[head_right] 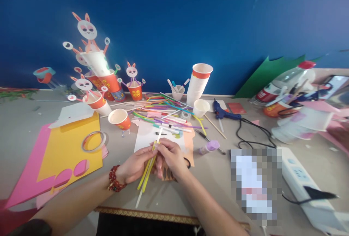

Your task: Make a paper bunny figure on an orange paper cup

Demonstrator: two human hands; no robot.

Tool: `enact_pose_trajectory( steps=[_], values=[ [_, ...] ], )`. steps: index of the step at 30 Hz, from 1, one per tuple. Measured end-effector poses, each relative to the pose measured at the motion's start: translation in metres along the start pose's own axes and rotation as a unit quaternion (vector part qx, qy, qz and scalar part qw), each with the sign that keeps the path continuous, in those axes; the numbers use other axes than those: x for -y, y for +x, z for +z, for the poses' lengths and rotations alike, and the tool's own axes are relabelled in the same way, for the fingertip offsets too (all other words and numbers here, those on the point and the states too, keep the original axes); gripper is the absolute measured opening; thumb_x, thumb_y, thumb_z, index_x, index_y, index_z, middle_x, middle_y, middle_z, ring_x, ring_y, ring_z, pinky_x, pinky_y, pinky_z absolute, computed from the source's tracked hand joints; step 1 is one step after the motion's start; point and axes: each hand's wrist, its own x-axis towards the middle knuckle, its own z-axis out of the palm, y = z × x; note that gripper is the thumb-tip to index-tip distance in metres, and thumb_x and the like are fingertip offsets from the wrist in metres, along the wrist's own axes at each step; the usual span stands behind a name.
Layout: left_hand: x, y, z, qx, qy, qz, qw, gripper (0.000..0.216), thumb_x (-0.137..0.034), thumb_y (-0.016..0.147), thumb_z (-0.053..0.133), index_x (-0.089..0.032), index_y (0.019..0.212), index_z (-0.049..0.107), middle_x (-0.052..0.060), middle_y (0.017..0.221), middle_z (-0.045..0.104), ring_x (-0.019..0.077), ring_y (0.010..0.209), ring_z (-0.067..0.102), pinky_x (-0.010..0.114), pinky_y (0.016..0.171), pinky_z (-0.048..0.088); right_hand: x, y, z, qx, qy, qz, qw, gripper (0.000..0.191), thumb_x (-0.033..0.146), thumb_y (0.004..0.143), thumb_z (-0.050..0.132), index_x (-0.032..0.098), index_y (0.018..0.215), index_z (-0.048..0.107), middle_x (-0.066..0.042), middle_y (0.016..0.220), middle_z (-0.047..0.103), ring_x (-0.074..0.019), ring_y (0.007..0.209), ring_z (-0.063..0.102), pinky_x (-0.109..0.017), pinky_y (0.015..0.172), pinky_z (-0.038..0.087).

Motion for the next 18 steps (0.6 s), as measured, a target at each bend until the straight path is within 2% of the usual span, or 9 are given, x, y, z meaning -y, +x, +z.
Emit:
enact_pose_trajectory(
  steps=[4,7,13,18],
  values=[
    [0.001,-0.0002,0.0009,0.002,0.0,0.01,1.0,0.031,-0.041,0.088,0.065,-0.01,0.081,0.062,0.005,0.066,0.068,0.0173,0.054,0.069,0.028,0.054,0.058,-0.0026,-0.0017,0.0008,0.021,0.022,0.034,0.999,0.036,0.05,0.081,0.067,0.017,0.092,0.076,0.002,0.054,0.061,-0.0099,0.037,0.054,-0.021,0.039,0.041],
    [0.0023,0.0004,0.0006,0.005,0.001,0.01,1.0,0.032,-0.042,0.087,0.065,-0.011,0.083,0.062,0.005,0.065,0.068,0.0175,0.054,0.069,0.027,0.053,0.058,-0.0045,-0.0029,0.0013,0.054,0.05,0.062,0.995,0.046,0.054,0.084,0.062,0.015,0.104,0.072,0.007,0.039,0.052,-0.0108,0.027,0.048,-0.021,0.033,0.037],
    [0.0042,0.0014,-0.0012,0.001,0.007,0.018,1.0,0.03,-0.042,0.087,0.066,-0.012,0.088,0.06,0.005,0.066,0.068,0.0178,0.055,0.07,0.027,0.053,0.059,-0.0034,-0.0026,0.0028,0.061,0.049,0.045,0.996,0.044,0.052,0.084,0.064,0.013,0.104,0.069,0.007,0.038,0.053,-0.0117,0.027,0.05,-0.02,0.03,0.04],
    [0.0055,0.0036,-0.005,-0.017,0.016,0.024,0.999,0.029,-0.041,0.089,0.062,-0.013,0.094,0.058,0.004,0.065,0.067,0.0173,0.054,0.068,0.027,0.052,0.057,0.0016,-0.0037,0.007,0.084,0.064,0.054,0.993,0.046,0.054,0.087,0.059,0.014,0.107,0.064,0.01,0.038,0.047,-0.0109,0.025,0.044,-0.021,0.029,0.039]
  ],
)
